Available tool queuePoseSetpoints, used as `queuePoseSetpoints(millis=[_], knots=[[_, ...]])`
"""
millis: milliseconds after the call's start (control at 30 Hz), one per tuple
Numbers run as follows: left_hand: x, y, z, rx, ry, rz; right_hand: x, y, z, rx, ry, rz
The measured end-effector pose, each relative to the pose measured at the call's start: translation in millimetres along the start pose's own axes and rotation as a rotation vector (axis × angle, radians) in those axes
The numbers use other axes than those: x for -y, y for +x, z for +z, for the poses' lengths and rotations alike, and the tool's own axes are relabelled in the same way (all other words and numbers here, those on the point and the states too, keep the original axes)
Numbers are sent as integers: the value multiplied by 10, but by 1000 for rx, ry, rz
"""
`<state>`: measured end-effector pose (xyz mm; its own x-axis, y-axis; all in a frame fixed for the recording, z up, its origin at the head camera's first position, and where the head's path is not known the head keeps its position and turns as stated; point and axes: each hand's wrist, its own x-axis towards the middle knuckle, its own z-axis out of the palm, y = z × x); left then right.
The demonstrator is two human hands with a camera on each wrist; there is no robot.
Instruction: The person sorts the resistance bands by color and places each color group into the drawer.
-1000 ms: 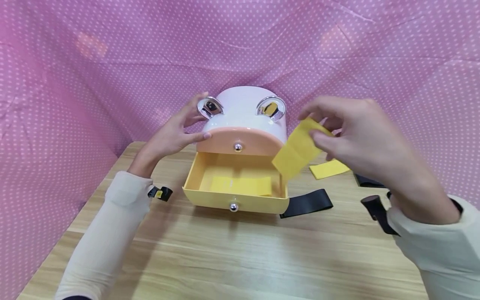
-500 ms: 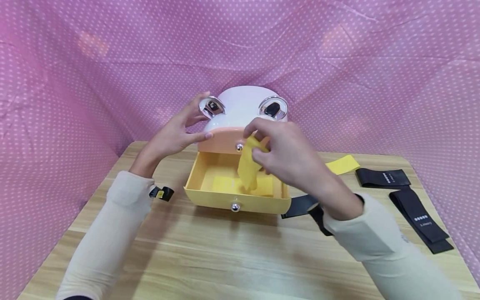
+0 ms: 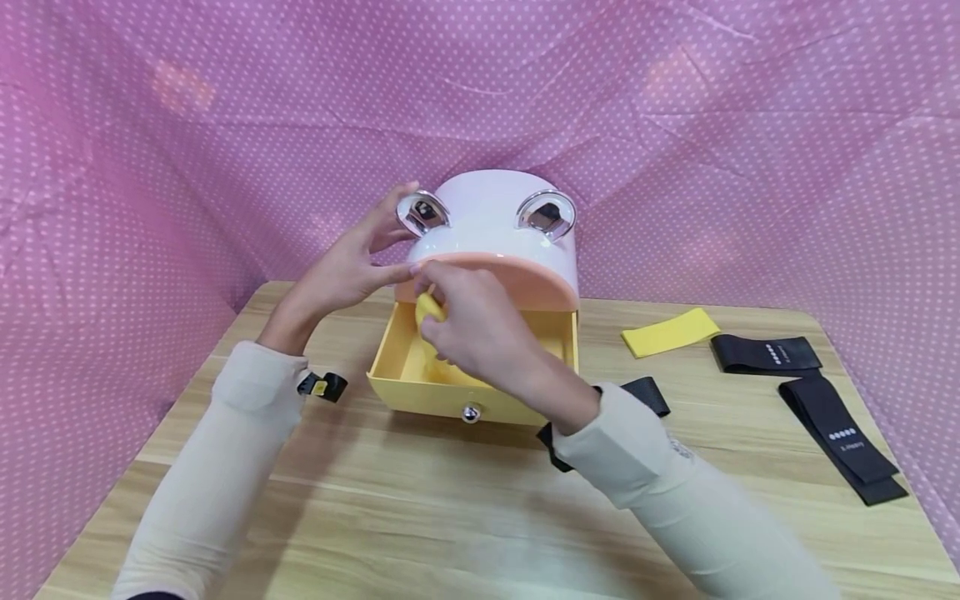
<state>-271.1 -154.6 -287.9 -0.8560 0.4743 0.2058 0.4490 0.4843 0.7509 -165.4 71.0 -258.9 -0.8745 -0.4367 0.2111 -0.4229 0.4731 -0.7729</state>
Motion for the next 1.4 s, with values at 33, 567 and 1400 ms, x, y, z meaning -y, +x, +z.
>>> queuePoseSetpoints(millis=[33,567,1400], knots=[[2,-1,1,-1,-1,4,6,19,36,-4,10,-8],[-7,-20,7,-7,31,-19,-421,-96,180,-58,-22,180],[7,1,12,-6,21,-3,-731,-252,48,-58,-337,184]])
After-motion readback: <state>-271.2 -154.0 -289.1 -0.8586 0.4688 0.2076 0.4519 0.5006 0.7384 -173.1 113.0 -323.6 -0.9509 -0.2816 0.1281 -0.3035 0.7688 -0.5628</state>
